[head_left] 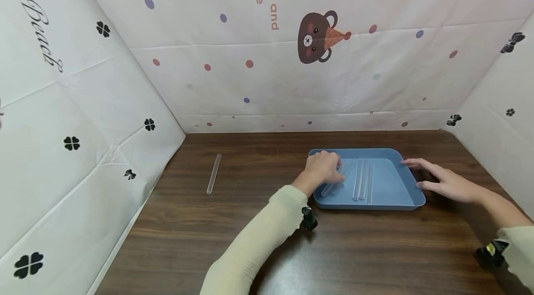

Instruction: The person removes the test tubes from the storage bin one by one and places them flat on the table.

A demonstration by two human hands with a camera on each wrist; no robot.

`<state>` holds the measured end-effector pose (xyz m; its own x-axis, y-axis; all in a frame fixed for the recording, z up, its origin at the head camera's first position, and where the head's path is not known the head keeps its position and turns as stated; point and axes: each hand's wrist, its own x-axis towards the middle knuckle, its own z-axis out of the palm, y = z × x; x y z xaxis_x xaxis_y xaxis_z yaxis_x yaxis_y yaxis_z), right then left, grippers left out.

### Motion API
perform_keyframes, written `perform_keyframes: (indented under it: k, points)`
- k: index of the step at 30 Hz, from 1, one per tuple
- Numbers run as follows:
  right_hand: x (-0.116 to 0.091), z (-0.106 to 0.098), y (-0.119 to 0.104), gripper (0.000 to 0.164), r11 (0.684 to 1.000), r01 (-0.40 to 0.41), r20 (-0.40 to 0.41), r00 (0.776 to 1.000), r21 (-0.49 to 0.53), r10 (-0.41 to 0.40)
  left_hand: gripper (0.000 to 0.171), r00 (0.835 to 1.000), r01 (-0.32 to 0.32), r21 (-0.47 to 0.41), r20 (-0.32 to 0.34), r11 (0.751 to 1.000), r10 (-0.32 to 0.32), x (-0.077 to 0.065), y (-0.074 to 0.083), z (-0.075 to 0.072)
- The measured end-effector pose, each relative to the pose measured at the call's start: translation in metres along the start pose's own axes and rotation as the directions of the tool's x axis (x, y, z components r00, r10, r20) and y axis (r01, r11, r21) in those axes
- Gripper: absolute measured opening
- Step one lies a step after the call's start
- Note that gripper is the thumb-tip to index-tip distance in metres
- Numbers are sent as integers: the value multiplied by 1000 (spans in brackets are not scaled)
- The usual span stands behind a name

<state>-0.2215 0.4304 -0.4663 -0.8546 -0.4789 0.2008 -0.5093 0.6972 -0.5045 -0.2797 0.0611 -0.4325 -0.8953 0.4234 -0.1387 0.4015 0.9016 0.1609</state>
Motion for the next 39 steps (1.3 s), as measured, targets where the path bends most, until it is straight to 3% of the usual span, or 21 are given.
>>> perform_keyframes:
  k: [5, 26, 39]
  points:
    - [0, 0, 0, 63, 1000, 17, -1, 1000, 11, -17, 46, 999, -23, -6, -44, 1000, 23, -10, 1, -9]
    - [-1, -1, -1, 63, 1000, -5, -3, 1000, -24, 5, 45, 992, -30, -26, -126, 999, 26, -13, -6, -33]
    - [-1, -1, -1, 61, 1000, -13, 9, 1000, -18, 13, 43, 989, -44, -56, -141, 997, 36, -18, -14, -35]
